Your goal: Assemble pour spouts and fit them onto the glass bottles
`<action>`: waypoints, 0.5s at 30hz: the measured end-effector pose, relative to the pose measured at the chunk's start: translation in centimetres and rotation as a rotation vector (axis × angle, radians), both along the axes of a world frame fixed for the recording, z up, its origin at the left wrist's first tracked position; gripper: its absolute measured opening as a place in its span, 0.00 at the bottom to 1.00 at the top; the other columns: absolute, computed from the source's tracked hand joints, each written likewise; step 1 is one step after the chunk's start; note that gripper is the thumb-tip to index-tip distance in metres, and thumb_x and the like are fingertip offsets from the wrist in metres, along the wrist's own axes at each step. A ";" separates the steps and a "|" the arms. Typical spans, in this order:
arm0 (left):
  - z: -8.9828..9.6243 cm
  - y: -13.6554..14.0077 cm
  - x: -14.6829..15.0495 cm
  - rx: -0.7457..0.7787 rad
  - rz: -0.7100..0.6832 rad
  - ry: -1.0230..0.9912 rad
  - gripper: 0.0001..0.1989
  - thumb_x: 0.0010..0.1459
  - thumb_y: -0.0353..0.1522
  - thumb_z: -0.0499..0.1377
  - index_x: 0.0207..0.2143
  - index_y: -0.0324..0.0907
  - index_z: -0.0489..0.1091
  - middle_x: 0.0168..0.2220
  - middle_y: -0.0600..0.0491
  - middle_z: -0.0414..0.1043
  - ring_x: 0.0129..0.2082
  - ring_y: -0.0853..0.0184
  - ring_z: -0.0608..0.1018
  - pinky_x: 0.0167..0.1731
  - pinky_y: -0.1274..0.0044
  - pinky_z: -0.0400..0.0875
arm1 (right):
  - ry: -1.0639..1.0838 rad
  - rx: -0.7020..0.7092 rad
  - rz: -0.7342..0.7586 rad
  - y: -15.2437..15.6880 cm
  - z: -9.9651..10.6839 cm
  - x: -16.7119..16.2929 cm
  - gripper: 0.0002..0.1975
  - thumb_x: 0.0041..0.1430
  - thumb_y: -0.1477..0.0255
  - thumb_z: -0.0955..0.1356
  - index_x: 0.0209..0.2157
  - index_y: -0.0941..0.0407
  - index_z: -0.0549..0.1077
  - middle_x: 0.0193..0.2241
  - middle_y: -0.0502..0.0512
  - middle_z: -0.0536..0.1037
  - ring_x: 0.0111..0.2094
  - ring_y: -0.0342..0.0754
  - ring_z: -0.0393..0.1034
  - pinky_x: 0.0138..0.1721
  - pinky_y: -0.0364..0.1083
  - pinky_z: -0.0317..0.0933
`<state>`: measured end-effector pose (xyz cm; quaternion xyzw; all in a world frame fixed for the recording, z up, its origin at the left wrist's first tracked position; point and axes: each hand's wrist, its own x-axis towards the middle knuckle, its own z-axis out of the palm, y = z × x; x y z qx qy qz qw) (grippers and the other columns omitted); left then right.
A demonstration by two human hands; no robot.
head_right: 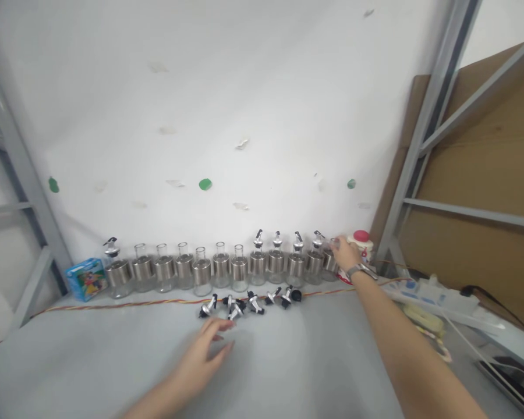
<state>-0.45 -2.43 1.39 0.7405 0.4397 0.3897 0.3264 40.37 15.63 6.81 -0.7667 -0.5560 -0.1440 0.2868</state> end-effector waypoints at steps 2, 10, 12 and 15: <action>0.0 -0.1 0.1 -0.001 -0.001 -0.001 0.13 0.53 0.30 0.52 0.42 0.45 0.65 0.42 0.51 0.65 0.43 0.65 0.68 0.44 0.73 0.65 | -0.044 -0.033 0.014 -0.3 0.2 -0.1 0.14 0.54 0.66 0.62 0.38 0.60 0.70 0.27 0.60 0.72 0.32 0.51 0.66 0.31 0.43 0.54; -0.1 -0.1 0.0 0.061 0.015 0.023 0.13 0.53 0.29 0.52 0.42 0.46 0.65 0.41 0.51 0.64 0.41 0.66 0.68 0.43 0.72 0.64 | -0.204 0.012 -0.025 -4.4 1.1 -2.4 0.13 0.55 0.65 0.61 0.30 0.59 0.71 0.31 0.63 0.73 0.35 0.55 0.66 0.32 0.47 0.52; -0.1 -0.2 -0.1 0.073 0.010 0.035 0.13 0.53 0.29 0.52 0.42 0.46 0.64 0.42 0.51 0.64 0.41 0.65 0.68 0.44 0.72 0.64 | -0.259 0.079 -0.069 -6.3 2.0 -4.0 0.14 0.57 0.65 0.59 0.32 0.60 0.70 0.32 0.66 0.72 0.37 0.58 0.64 0.35 0.50 0.51; -0.2 -0.2 -0.1 0.087 -0.010 0.034 0.13 0.54 0.30 0.51 0.43 0.46 0.63 0.42 0.51 0.64 0.42 0.65 0.68 0.44 0.71 0.63 | -0.369 0.226 -0.102 -9.8 3.8 -7.1 0.14 0.57 0.67 0.57 0.30 0.60 0.69 0.30 0.65 0.71 0.35 0.57 0.64 0.33 0.49 0.52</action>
